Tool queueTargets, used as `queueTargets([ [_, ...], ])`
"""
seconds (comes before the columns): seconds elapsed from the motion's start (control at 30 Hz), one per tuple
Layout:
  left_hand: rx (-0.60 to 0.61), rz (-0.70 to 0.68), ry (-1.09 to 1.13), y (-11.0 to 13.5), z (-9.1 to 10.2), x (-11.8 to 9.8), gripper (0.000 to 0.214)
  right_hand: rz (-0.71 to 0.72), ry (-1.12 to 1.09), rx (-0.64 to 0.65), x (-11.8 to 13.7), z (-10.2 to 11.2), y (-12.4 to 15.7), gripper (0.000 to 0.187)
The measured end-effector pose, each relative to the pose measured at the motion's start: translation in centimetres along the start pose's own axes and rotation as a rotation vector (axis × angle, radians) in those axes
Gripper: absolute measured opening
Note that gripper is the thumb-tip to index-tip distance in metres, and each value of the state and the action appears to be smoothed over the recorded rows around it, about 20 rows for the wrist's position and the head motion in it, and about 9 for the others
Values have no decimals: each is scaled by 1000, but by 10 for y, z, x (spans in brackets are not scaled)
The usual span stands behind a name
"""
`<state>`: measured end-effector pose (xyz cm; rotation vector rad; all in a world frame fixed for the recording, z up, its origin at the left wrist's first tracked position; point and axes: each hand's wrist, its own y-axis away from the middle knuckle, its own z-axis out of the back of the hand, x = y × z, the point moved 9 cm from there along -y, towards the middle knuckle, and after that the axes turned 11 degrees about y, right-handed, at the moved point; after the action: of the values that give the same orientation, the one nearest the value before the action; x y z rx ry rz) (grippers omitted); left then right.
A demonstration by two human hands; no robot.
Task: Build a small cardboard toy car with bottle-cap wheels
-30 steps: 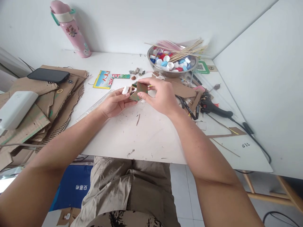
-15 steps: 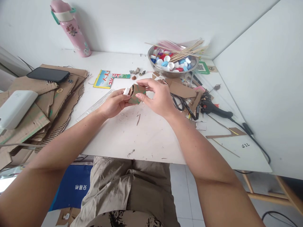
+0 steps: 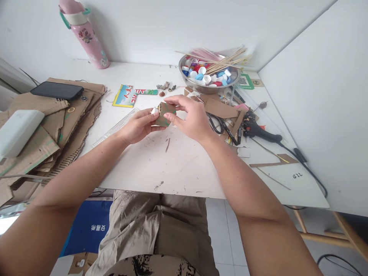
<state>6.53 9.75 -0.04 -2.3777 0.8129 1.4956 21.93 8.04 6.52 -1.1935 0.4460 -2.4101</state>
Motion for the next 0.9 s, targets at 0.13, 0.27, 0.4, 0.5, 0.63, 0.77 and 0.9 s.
queueTargets([
  [0.13,-1,-4,-29,0,0,0,31,9,14,32,6,-2,1,28],
  [0.27,9,-26,-26,1,-5,-2,27,58,38,27,10,-4,1,28],
  [0.4,-27,-26,13,4,-5,-4,23,123,63,17,10,-7,1,27],
  [0.5,-84,-17,48,5,-1,-4,33,153,69,12,9,-9,1,27],
  [0.63,-111,-8,79,6,3,-3,44,142,84,18,7,-10,2,29],
  [0.77,-96,-14,65,5,2,-4,51,140,74,21,7,-11,2,30],
  [0.9,-90,-20,64,5,3,-4,60,133,64,34,6,-11,2,26],
])
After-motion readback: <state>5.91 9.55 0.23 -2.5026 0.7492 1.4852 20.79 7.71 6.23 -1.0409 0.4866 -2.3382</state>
